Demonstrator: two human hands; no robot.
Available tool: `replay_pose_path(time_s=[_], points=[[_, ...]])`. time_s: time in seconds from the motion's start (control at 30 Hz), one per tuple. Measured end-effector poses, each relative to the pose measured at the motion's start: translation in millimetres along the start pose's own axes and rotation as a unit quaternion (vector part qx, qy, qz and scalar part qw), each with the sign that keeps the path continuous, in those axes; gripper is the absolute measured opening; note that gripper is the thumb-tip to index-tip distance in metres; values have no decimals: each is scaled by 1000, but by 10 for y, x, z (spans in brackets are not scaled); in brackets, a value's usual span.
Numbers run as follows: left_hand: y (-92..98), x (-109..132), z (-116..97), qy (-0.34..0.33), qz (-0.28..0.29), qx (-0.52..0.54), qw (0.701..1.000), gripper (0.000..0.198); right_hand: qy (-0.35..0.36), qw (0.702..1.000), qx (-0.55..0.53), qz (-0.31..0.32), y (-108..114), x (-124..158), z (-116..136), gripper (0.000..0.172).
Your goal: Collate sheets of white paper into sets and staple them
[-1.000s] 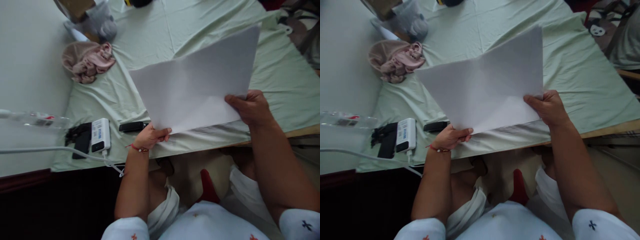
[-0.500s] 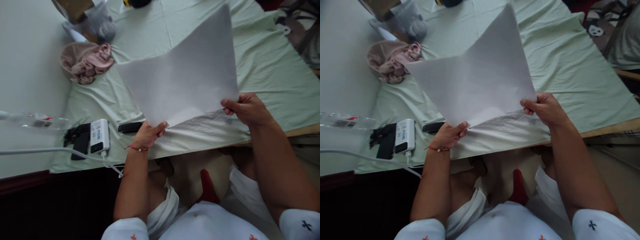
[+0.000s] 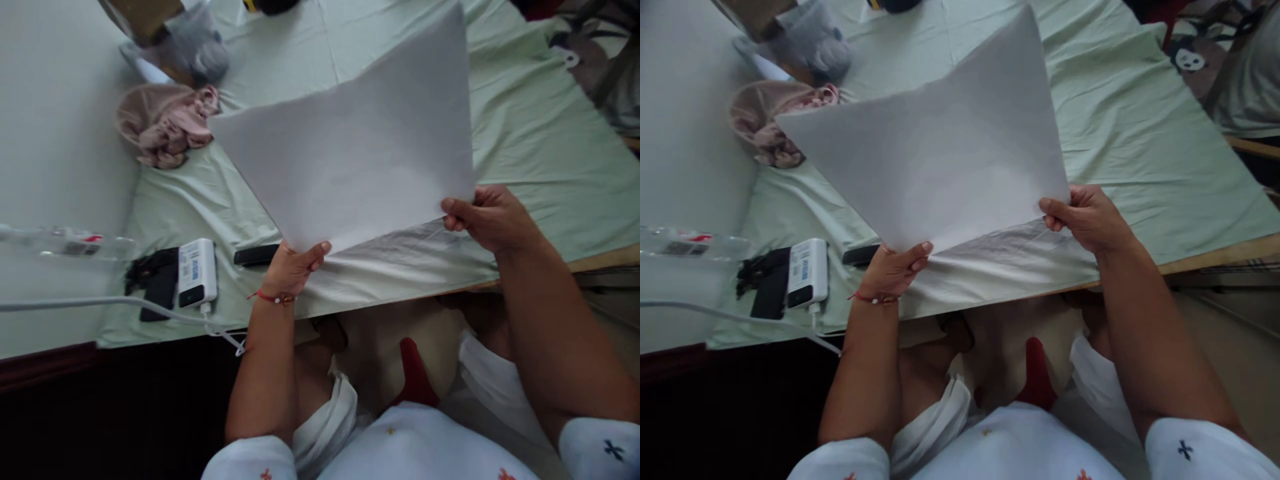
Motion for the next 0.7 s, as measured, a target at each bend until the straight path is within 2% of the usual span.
replay_pose_path(time_s=[0.07, 0.23, 0.4, 0.47, 0.57, 0.7], points=[[1, -2, -2, -3, -5, 6, 1000, 50, -11, 1000, -15, 19, -47, 2, -18, 46], [-5, -6, -4, 13, -10, 21, 1000, 51, -5, 992, -20, 124, -256, 22, -46, 32], [-34, 3, -11, 23, 5, 40, 999, 53, -35, 983, -11, 180, -496, 38, -67, 35], [-47, 5, -2, 40, 13, 46, 998, 54, -39, 985, -2, 168, -554, 38, -80, 37], [-75, 8, 27, 68, 21, 45, 996, 57, -48, 992, -21, 117, -580, 41, -105, 40], [-99, 17, 78, 75, 31, 29, 996, 57, -48, 986, -157, 39, -486, 61, -66, 52]])
Point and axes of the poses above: each hand's wrist, its own x-axis away from the middle knuckle, its own y-axis out of the back of the hand, z = x × y, the point moved 2 cm from there along -x, towards the middle knuckle, and after that the axes turned 3 degrees about x, right-handed, at the moved point
